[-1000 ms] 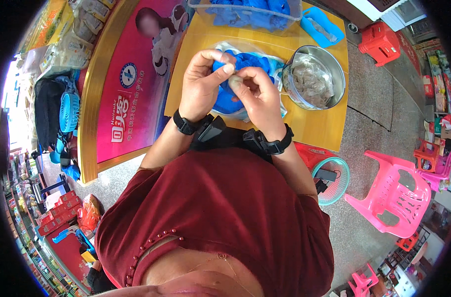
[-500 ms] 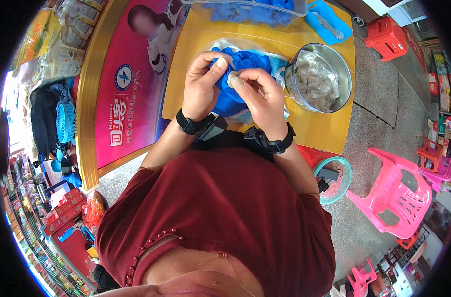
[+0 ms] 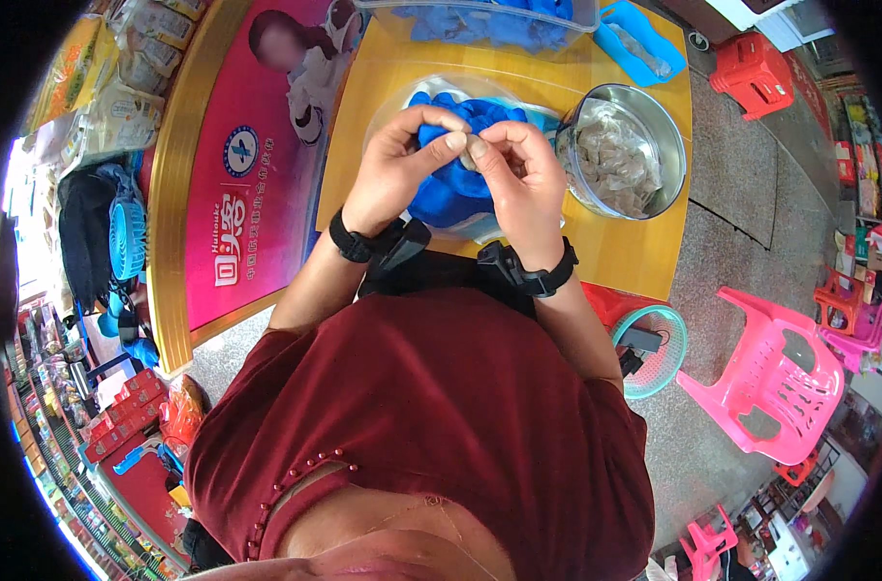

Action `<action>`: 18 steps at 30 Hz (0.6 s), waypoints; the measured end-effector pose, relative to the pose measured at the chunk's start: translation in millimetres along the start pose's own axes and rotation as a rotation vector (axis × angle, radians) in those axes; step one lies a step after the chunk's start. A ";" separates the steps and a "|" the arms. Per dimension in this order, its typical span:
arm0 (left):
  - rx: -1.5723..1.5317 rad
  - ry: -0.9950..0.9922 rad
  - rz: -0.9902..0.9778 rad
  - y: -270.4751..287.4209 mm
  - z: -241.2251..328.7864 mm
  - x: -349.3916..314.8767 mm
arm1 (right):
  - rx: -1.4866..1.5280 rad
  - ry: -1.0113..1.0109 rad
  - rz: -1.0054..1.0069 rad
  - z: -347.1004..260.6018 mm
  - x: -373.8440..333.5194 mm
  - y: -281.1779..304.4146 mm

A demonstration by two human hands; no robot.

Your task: The person stands at a counter in a shop and repeatedly stuffs small white items into blue plastic bags using a wooden stick. They pick up a blue bag, open it, insert a white item from a metal bowl, and use the stick to push the item down into the bag. This process is repeated for multiple bags throughout the video.

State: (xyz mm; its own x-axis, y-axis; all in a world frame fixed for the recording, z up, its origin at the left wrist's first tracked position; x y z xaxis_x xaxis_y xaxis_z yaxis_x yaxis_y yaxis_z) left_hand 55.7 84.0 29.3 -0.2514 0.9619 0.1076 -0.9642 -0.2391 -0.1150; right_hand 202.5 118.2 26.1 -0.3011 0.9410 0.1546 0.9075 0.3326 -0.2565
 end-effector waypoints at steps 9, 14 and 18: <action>-0.226 0.029 0.208 6.4 2.7 -7.6 | -0.591 0.566 -0.044 -29.5 -8.5 -5.6; -0.305 0.059 0.184 6.2 12.6 -12.0 | -0.713 0.591 -0.020 -34.4 -6.5 -8.7; -0.213 -0.072 0.188 4.6 11.8 -15.4 | -0.673 0.590 -0.035 -35.8 -10.1 -12.4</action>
State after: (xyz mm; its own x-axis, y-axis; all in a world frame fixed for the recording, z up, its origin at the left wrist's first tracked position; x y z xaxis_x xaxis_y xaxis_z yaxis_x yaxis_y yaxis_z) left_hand 54.1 66.5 38.8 -0.4367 0.8897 0.1333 -0.8624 -0.3718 -0.3437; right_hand 204.8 102.3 61.9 -0.3007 0.6837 0.6650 0.9362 0.0783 0.3427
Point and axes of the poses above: each hand's wrist, its own x-axis towards the middle knuckle, its own y-axis out of the back of the hand, z = x × y, the point moved 4 cm from there along x, towards the middle knuckle, and after that the axes turned 4 degrees about z, right-handed, at the moved point
